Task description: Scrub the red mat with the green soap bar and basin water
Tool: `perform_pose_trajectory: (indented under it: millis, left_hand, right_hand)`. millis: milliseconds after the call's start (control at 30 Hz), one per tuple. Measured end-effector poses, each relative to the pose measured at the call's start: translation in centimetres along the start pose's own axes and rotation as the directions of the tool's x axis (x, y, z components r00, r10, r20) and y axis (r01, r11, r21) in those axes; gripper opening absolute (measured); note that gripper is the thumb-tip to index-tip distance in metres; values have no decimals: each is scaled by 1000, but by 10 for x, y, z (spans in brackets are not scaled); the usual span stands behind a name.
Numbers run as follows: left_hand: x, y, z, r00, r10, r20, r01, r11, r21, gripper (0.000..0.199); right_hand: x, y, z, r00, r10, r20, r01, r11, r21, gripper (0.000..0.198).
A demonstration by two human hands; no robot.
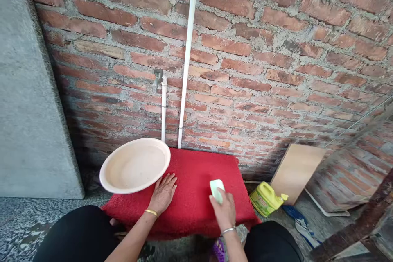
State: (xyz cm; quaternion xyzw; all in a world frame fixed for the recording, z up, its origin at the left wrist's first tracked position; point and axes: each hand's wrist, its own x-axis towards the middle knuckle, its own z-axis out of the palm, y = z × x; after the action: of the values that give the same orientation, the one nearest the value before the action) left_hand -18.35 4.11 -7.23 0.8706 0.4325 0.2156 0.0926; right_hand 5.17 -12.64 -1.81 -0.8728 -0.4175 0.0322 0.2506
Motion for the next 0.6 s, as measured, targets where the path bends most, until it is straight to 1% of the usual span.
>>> perform_pose_trajectory:
  millis: [67, 133, 200, 233, 267, 333, 400, 433, 500, 533, 567, 600]
  left_hand:
    - [-1, -2, 2, 1000, 6, -8, -6, 1000, 2, 43]
    - [-1, -4, 3, 1000, 11, -14, -11, 1000, 2, 44]
    - [-2, -5, 2, 1000, 10, -15, -10, 1000, 6, 45]
    - [-2, -5, 2, 1000, 9, -12, -9, 1000, 9, 45]
    - [-2, -5, 1, 1000, 6, -8, -6, 1000, 12, 45]
    - [-2, -4, -1, 1000, -1, 9, 1, 1000, 17, 44]
    - [-2, -2, -3, 1000, -9, 26, 9, 1000, 19, 44]
    - [-2, -1, -4, 999, -12, 32, 11, 1000, 19, 44]
    - [-2, -1, -4, 999, -15, 34, 15, 1000, 16, 44]
    - [-2, -2, -4, 999, -15, 31, 15, 1000, 15, 43]
    - [-2, -3, -3, 1000, -14, 25, 14, 1000, 15, 43]
    - [-3, -4, -2, 1000, -12, 19, 11, 1000, 16, 43]
  right_hand:
    - [-7, -40, 20, 989, -132, 70, 132, 991, 9, 44]
    - [-13, -72, 34, 963, -237, 132, 241, 971, -11, 41]
    - [-14, -87, 41, 944, -276, 183, 287, 957, -38, 41]
    - [-11, -86, 41, 942, -270, 200, 286, 957, -54, 41]
    - [-7, -81, 38, 946, -249, 208, 269, 960, -76, 41]
    - [5, -56, 25, 967, -164, 195, 192, 972, -136, 40]
    - [19, -21, 8, 989, -20, 147, 48, 980, -192, 43]
    - [25, -4, 0, 991, 66, 113, -41, 976, -214, 47]
    - [32, 22, -12, 975, 218, 36, -203, 950, -238, 55]
    - [33, 29, -15, 965, 262, 2, -254, 938, -236, 58]
    - [33, 31, -15, 961, 275, -18, -272, 936, -223, 59]
    - [31, 29, -12, 966, 256, -20, -255, 946, -198, 58]
